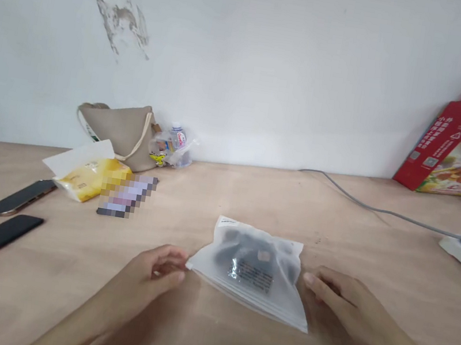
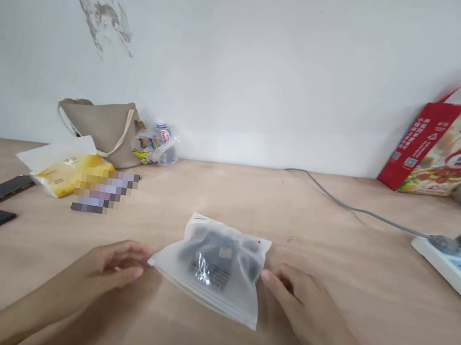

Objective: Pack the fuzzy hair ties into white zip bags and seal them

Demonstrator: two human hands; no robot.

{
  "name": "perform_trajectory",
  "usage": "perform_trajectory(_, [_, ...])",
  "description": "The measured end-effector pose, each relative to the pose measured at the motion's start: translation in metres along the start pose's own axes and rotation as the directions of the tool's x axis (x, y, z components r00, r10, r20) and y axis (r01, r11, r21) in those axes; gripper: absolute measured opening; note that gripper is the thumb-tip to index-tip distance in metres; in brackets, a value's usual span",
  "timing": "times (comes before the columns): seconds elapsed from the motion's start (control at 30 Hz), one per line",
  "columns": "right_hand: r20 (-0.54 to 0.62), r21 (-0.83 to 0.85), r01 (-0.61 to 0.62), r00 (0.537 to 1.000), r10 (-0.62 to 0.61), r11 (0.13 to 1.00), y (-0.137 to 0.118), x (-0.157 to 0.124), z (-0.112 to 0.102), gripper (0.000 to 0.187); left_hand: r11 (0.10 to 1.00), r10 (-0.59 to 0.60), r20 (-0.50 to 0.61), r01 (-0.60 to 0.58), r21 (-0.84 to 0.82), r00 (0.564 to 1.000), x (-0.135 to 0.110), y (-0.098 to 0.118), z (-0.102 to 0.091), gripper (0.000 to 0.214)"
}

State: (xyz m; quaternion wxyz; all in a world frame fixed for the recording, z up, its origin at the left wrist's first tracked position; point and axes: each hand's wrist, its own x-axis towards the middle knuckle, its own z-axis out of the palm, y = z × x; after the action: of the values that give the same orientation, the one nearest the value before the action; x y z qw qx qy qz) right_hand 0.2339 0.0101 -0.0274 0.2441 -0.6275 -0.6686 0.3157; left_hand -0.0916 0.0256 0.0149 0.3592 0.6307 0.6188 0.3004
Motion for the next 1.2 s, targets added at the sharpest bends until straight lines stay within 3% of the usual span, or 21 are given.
perform_trajectory(0.07, [-0.037, -0.016, -0.009, 0.999, 0.009, 1.000, -0.005, 0.009, 0.003, 0.042, 0.967, -0.196, 0.069, 0.204, -0.152, 0.978, 0.012, 0.015, 0.000, 0.028])
perform_trajectory(0.13, [-0.066, -0.018, -0.008, 0.998, 0.007, 1.000, -0.010, 0.017, 0.007, 0.037, 0.943, -0.260, 0.138, 0.282, -0.179, 0.956, 0.027, 0.028, 0.004, 0.030])
perform_trajectory(0.33, [-0.171, 0.030, 0.031, 0.985, -0.025, 0.999, -0.013, 0.025, 0.015, 0.023, 0.911, -0.248, 0.297, 0.327, -0.253, 0.922, 0.062, 0.032, 0.028, 0.028])
perform_trajectory(0.53, [-0.354, 0.180, 0.096, 0.935, -0.027, 0.979, -0.016, 0.018, 0.014, 0.022, 0.861, -0.208, 0.359, 0.345, -0.373, 0.910, 0.053, 0.031, 0.036, 0.029])
perform_trajectory(0.6, [-0.427, 0.228, 0.123, 0.904, -0.015, 0.966, -0.019, 0.014, 0.013, 0.026, 0.852, -0.163, 0.288, 0.282, -0.442, 0.944, 0.045, 0.033, 0.038, 0.030])
perform_trajectory(0.7, [-0.516, 0.277, 0.183, 0.856, -0.014, 0.943, -0.022, 0.007, 0.013, 0.027, 0.862, -0.011, 0.067, 0.044, -0.504, 0.998, 0.035, 0.034, 0.044, 0.029])
perform_trajectory(0.77, [-0.561, 0.294, 0.229, 0.827, -0.026, 0.928, -0.022, 0.004, 0.014, 0.025, 0.851, 0.100, -0.052, -0.112, -0.514, 0.994, 0.030, 0.033, 0.050, 0.029])
perform_trajectory(0.87, [-0.594, 0.316, 0.278, 0.804, -0.040, 0.907, -0.022, 0.000, 0.018, 0.023, 0.834, 0.180, -0.162, -0.238, -0.497, 0.970, 0.026, 0.032, 0.057, 0.030])
perform_trajectory(0.93, [-0.569, 0.338, 0.291, 0.821, -0.052, 0.895, -0.023, -0.002, 0.021, 0.025, 0.844, 0.188, -0.225, -0.274, -0.461, 0.956, 0.024, 0.031, 0.060, 0.030])
perform_trajectory(1.03, [-0.444, 0.387, 0.261, 0.893, -0.069, 0.884, -0.025, -0.004, 0.023, 0.032, 0.868, 0.173, -0.274, -0.278, -0.412, 0.946, 0.020, 0.027, 0.062, 0.029])
perform_trajectory(1.13, [-0.308, 0.417, 0.190, 0.950, -0.058, 0.889, -0.026, -0.005, 0.021, 0.040, 0.894, 0.159, -0.134, -0.200, -0.401, 0.978, 0.016, 0.021, 0.061, 0.028])
perform_trajectory(1.2, [-0.264, 0.426, 0.155, 0.964, -0.041, 0.891, -0.025, -0.005, 0.021, 0.046, 0.912, 0.156, -0.014, -0.149, -0.381, 0.988, 0.012, 0.019, 0.061, 0.030])
